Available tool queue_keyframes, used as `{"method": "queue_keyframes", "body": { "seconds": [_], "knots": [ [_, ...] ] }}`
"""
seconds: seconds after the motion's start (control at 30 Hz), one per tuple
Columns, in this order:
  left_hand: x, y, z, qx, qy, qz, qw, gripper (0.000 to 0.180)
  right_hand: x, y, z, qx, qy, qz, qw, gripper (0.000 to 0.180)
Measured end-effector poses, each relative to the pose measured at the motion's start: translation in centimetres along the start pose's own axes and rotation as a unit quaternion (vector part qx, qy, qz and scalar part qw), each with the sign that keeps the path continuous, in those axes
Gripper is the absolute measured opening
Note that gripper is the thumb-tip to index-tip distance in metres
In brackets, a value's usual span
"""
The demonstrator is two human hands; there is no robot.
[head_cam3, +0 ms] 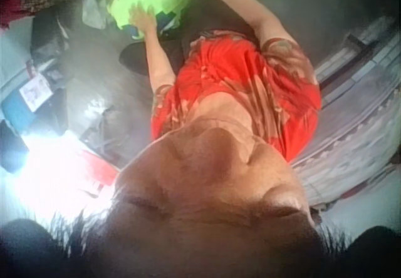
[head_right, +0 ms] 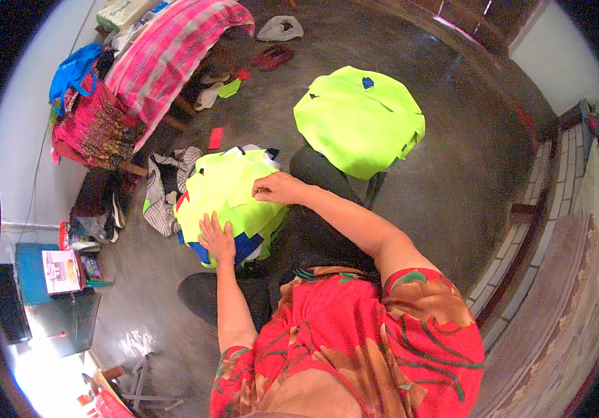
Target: The person sits on the floor and assembles a colorful fabric craft by layering various colored fabric pieces onto a base. They pick up pieces from a pile, place them on the craft, and smooth them down to create a patterned surface.
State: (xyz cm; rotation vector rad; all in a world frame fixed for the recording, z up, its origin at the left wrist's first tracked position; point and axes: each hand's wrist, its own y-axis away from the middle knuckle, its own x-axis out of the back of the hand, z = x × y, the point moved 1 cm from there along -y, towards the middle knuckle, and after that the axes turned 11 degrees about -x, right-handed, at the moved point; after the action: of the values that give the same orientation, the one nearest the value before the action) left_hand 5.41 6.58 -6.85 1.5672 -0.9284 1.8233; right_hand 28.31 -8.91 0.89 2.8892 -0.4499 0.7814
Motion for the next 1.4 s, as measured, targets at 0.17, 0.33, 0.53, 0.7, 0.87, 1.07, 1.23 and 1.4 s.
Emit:
{"method": "queue_keyframes", "body": {
  "seconds": [0.17,0.33,0.53,0.7,0.87,1.07,1.23,1.4],
  "knots": [
    [0.0,0.2,-0.3,-0.005,-0.021,-0.017,1.0,0.056,3.1,4.8,-3.0,0.053,-0.022,0.098,0.994,0.022],
    [-0.4,0.3,-0.4,-0.006,-0.021,0.0,1.0,0.055,8.1,11.5,-3.2,0.06,0.226,0.263,0.936,0.039],
    [-0.3,0.2,-0.3,0.004,-0.001,-0.007,1.0,0.057,9.4,16.0,1.9,-0.149,0.351,0.294,0.877,0.077],
    [0.1,0.0,-0.2,0.023,0.01,-0.037,0.999,0.057,8.0,14.7,3.6,-0.139,0.375,0.302,0.865,0.08],
    [0.0,0.0,-0.3,0.022,-0.004,-0.037,0.999,0.057,7.5,13.9,4.5,-0.132,0.382,0.334,0.851,0.073],
    [0.0,0.0,-0.1,0.025,-0.018,-0.04,0.999,0.056,7.3,13.4,6.1,-0.103,0.386,0.379,0.834,0.057],
    [-0.4,0.2,-0.2,0.015,-0.017,-0.018,1.0,0.056,8.0,13.8,6.2,-0.075,0.305,0.381,0.87,0.047],
    [-0.2,0.1,0.0,0.016,-0.007,-0.017,1.0,0.057,9.5,14.3,6.0,-0.111,0.018,0.398,0.911,0.038]
  ]
}}
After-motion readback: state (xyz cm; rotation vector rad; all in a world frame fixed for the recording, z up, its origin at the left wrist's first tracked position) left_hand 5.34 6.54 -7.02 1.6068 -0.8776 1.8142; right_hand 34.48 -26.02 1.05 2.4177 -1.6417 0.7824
